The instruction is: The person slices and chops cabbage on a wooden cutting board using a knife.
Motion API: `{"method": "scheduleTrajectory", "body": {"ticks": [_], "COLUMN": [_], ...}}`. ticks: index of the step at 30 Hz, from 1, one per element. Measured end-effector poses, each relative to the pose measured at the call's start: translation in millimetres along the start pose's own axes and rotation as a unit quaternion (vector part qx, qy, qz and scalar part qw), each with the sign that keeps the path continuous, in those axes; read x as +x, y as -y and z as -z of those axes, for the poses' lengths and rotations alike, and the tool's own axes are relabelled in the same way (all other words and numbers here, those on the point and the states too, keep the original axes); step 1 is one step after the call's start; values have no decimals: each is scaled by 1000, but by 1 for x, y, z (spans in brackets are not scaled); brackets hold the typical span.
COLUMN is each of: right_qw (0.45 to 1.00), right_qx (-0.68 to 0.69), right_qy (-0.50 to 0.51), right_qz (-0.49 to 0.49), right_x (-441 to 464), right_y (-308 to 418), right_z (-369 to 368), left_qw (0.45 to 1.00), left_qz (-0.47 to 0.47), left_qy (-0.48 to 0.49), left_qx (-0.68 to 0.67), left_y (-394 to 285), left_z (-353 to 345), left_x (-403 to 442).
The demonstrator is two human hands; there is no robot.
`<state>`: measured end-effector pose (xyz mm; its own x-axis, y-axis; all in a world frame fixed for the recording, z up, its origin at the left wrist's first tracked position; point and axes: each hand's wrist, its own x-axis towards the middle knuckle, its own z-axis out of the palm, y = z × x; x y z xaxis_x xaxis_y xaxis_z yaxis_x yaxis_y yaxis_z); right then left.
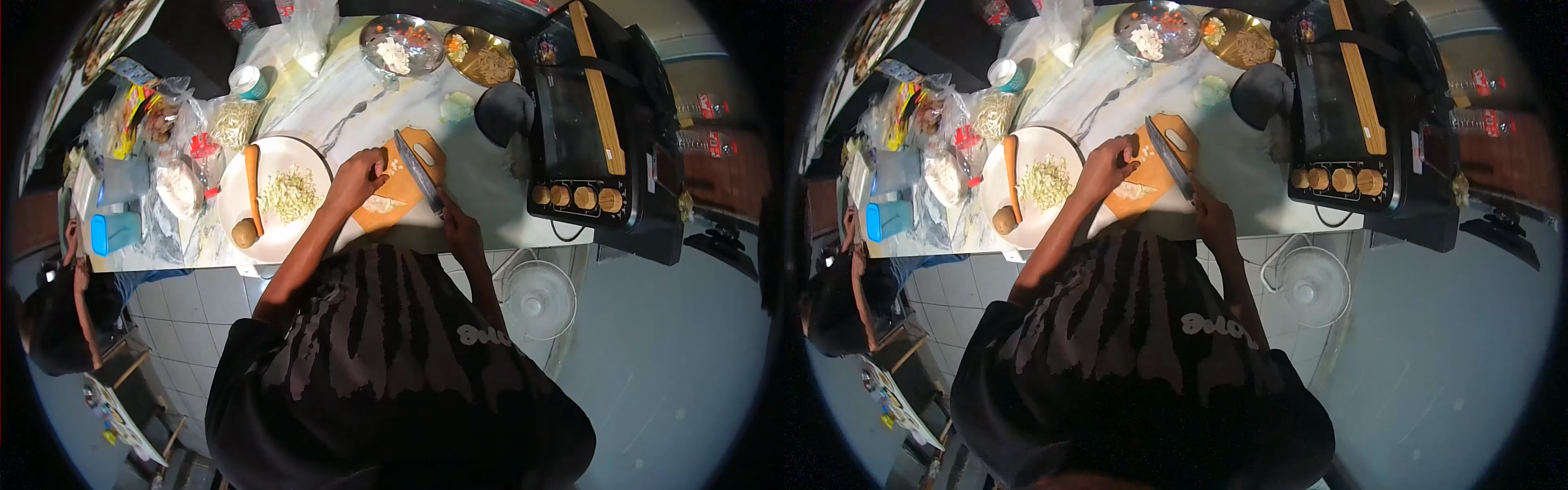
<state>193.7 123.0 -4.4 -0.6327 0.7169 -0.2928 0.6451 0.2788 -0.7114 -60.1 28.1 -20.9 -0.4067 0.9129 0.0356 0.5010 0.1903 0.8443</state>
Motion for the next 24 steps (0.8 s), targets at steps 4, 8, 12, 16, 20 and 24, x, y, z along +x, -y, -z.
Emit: {"method": "scheduleTrajectory", "body": {"ticks": [4,8,12,16,20,24], "right_qw": [999,997,994,997,996,979], "right_qx": [37,48,90,64,-10,-95], "right_qy": [-16,-16,-3,12,86,161], "right_qz": [7,59,58,43,19,81], "right_x": [-3,-6,-14,-12,-4,8], "right_y": [-16,-35,-18,-6,30,66], "right_z": [-15,-34,-39,-29,-12,-19], "left_qw": [1000,1000,998,999,998,989], "left_qz": [10,-10,-54,-24,-13,22], "left_qy": [21,22,28,13,-61,-143], "left_qx": [4,6,-7,-25,-24,-11], "left_y": [0,12,15,17,17,26], "left_z": [-3,-8,-8,-6,14,43], "left_x": [7,9,10,3,-17,-59]}}
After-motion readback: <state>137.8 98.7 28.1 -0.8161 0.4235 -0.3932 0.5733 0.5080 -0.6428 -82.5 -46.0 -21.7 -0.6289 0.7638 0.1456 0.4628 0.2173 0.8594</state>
